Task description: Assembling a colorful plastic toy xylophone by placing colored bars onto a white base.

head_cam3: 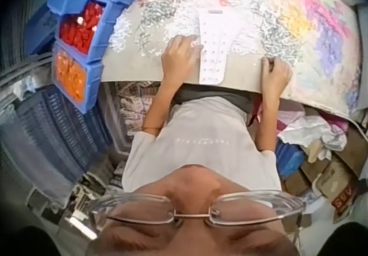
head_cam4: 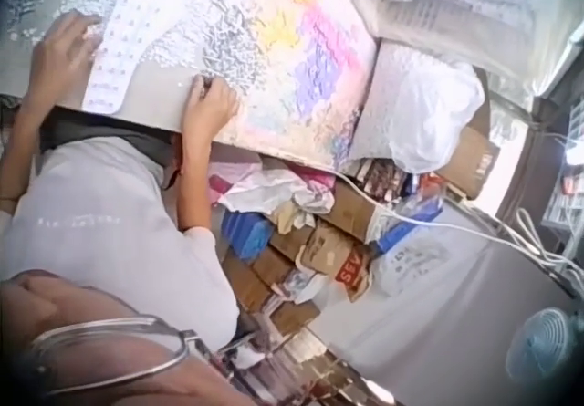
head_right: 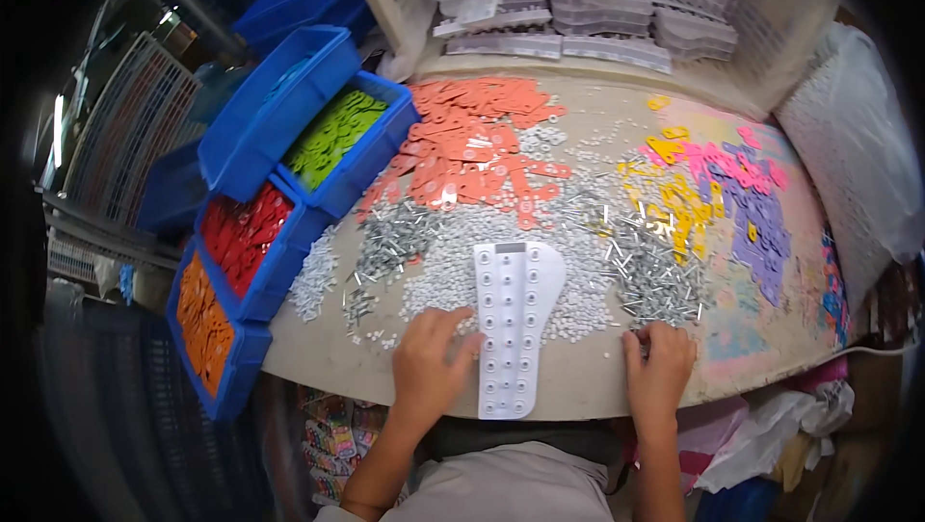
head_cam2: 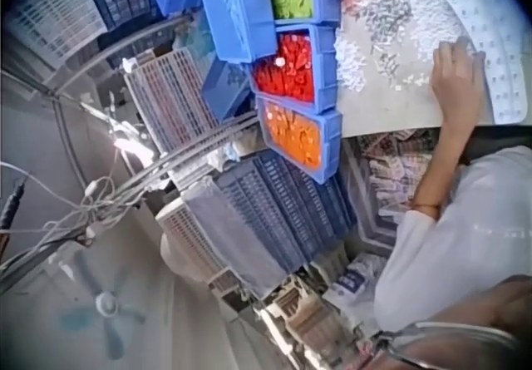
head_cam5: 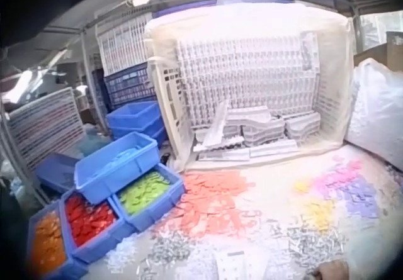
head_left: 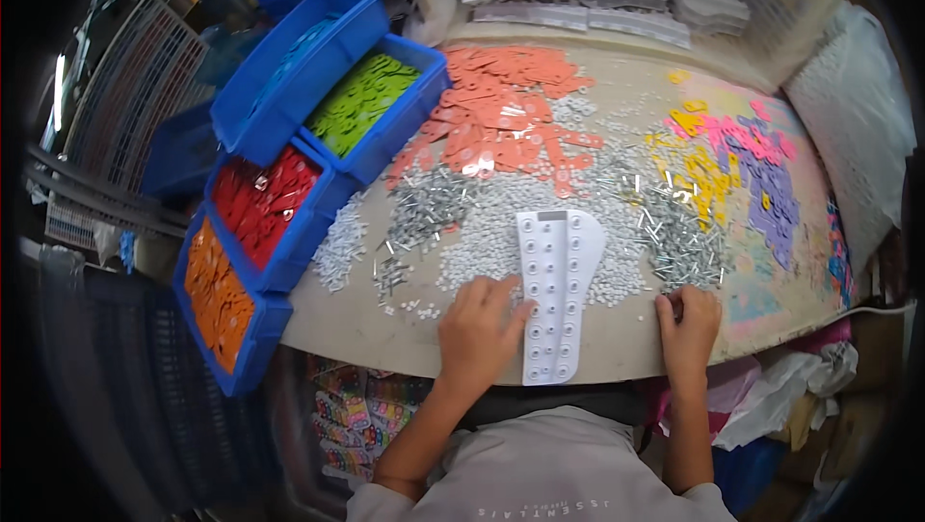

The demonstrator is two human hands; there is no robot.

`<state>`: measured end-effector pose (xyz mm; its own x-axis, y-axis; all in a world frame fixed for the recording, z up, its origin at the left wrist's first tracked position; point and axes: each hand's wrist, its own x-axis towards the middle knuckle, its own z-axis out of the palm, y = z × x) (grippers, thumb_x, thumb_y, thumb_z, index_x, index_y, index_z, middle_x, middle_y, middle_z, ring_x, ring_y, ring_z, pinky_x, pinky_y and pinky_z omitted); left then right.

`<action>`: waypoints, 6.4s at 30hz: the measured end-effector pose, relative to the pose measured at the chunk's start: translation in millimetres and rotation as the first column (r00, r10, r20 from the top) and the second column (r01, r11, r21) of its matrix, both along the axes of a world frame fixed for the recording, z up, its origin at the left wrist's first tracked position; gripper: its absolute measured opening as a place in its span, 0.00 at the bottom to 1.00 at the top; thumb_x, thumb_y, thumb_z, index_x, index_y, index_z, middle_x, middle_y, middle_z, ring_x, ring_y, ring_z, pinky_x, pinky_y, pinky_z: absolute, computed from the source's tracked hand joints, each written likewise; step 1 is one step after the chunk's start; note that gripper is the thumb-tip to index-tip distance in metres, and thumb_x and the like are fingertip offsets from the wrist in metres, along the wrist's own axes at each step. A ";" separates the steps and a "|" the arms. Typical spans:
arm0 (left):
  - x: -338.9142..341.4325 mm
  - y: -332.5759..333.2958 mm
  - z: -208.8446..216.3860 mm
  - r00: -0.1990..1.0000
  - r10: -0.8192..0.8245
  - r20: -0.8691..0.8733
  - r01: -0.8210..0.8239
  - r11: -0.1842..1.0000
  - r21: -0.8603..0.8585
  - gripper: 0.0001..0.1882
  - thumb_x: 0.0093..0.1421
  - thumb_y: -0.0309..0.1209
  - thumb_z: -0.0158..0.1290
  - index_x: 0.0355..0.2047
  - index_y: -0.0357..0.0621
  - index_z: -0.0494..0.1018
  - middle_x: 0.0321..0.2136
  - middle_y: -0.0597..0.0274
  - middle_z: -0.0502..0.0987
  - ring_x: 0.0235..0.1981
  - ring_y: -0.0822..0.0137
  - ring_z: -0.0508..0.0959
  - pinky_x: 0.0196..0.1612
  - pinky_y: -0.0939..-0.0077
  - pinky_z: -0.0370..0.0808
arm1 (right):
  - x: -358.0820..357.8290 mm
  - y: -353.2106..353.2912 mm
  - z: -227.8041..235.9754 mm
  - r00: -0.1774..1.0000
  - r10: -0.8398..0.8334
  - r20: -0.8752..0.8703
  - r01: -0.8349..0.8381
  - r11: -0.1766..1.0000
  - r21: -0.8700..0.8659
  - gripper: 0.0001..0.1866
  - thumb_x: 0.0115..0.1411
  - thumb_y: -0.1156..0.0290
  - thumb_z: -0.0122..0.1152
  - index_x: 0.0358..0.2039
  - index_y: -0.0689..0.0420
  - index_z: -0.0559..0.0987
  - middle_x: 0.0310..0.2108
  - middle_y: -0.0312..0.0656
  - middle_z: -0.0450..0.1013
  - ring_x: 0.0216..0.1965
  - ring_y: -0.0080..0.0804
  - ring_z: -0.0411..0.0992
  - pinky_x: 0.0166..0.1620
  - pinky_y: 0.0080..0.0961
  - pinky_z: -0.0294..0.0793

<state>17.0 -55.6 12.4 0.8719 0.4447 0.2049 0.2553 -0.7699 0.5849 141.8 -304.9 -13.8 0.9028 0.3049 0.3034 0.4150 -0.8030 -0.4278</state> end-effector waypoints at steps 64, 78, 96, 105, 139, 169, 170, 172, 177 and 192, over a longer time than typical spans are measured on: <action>47.8 66.8 -8.6 0.985 0.029 0.169 -0.073 0.963 0.260 0.07 0.55 0.31 0.61 0.27 0.43 0.75 0.31 0.60 0.75 0.38 0.57 0.74 0.43 0.59 0.66 | -6.3 -4.3 27.5 0.976 0.180 -0.125 -0.195 0.974 -0.117 0.08 0.51 0.79 0.66 0.32 0.59 0.77 0.35 0.44 0.70 0.43 0.47 0.66 0.49 0.41 0.65; 11.8 132.8 -38.7 0.997 0.031 0.068 -0.052 0.938 0.343 0.04 0.53 0.24 0.61 0.30 0.46 0.78 0.32 0.63 0.71 0.40 0.58 0.72 0.47 0.63 0.67 | -3.7 -10.4 22.3 0.980 0.175 -0.097 -0.190 0.966 -0.175 0.07 0.53 0.79 0.65 0.32 0.60 0.75 0.36 0.45 0.69 0.43 0.48 0.66 0.49 0.42 0.65; 16.9 62.0 -0.7 0.940 -0.156 0.304 0.179 0.983 -0.048 0.04 0.60 0.18 0.56 0.36 0.36 0.78 0.31 0.57 0.77 0.34 0.64 0.78 0.37 0.74 0.73 | 0.1 93.5 21.3 0.897 0.434 -0.087 -0.360 0.830 0.426 0.10 0.59 0.86 0.57 0.41 0.62 0.78 0.37 0.45 0.71 0.39 0.37 0.72 0.41 0.27 0.73; 17.2 39.1 -0.6 0.958 -0.096 0.270 0.187 0.924 -0.334 0.09 0.53 0.22 0.65 0.35 0.37 0.78 0.30 0.61 0.79 0.31 0.66 0.76 0.35 0.74 0.73 | -3.4 125.4 8.6 0.883 0.443 -0.155 -0.367 0.858 0.360 0.12 0.56 0.82 0.63 0.42 0.60 0.75 0.35 0.46 0.71 0.37 0.41 0.72 0.40 0.35 0.73; 14.7 104.3 -31.4 0.976 0.189 0.110 -0.216 0.914 0.342 0.07 0.58 0.31 0.61 0.27 0.43 0.76 0.25 0.59 0.78 0.30 0.55 0.77 0.36 0.59 0.71 | -3.3 -8.2 24.1 0.972 0.217 -0.090 -0.229 0.961 -0.156 0.06 0.54 0.81 0.62 0.33 0.61 0.76 0.35 0.46 0.70 0.42 0.48 0.67 0.46 0.41 0.67; 17.4 16.4 -5.4 0.959 -0.077 0.274 0.220 0.811 -0.542 0.07 0.54 0.20 0.64 0.35 0.40 0.82 0.28 0.64 0.80 0.31 0.72 0.76 0.36 0.78 0.71 | -37.6 30.0 30.8 0.929 0.321 -0.185 -0.209 0.866 0.454 0.06 0.59 0.82 0.61 0.38 0.61 0.77 0.36 0.41 0.76 0.36 0.29 0.72 0.39 0.25 0.70; 19.1 15.4 -9.2 0.959 -0.077 0.274 0.220 0.812 -0.541 0.07 0.54 0.20 0.64 0.35 0.40 0.82 0.28 0.64 0.80 0.31 0.72 0.76 0.36 0.78 0.71 | -43.0 38.4 29.3 0.929 0.321 -0.185 -0.209 0.866 0.454 0.06 0.59 0.82 0.61 0.38 0.61 0.77 0.36 0.41 0.76 0.36 0.29 0.72 0.39 0.25 0.70; 24.2 15.4 -18.2 0.927 -0.255 0.276 0.330 0.903 -0.275 0.07 0.52 0.23 0.66 0.33 0.41 0.81 0.29 0.64 0.80 0.35 0.65 0.77 0.41 0.72 0.71 | -52.5 54.3 25.7 0.871 0.422 -0.252 -0.222 0.795 0.565 0.07 0.58 0.81 0.63 0.37 0.60 0.78 0.35 0.41 0.76 0.35 0.30 0.72 0.39 0.24 0.69; 29.5 9.3 -27.9 0.915 -0.303 0.268 0.334 0.939 -0.079 0.08 0.50 0.26 0.67 0.30 0.44 0.79 0.32 0.65 0.78 0.38 0.62 0.76 0.45 0.67 0.67 | -62.1 73.4 7.8 0.850 0.474 -0.232 -0.293 0.789 0.540 0.07 0.56 0.83 0.66 0.35 0.61 0.78 0.35 0.41 0.76 0.35 0.30 0.73 0.39 0.25 0.72; 4.1 10.0 -3.2 0.899 -0.435 0.049 0.421 0.889 0.180 0.12 0.54 0.29 0.59 0.40 0.48 0.81 0.43 0.62 0.77 0.47 0.60 0.75 0.51 0.60 0.66 | -57.1 85.4 4.6 0.863 0.493 -0.111 -0.403 0.805 0.436 0.08 0.54 0.86 0.66 0.34 0.63 0.77 0.35 0.45 0.76 0.32 0.37 0.75 0.34 0.27 0.76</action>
<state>21.1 -45.6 9.2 0.9459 -0.0130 0.3242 -0.1657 -0.8785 0.4482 84.7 -219.6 -9.2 0.7484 0.5898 0.3035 0.5520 -0.3001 -0.7780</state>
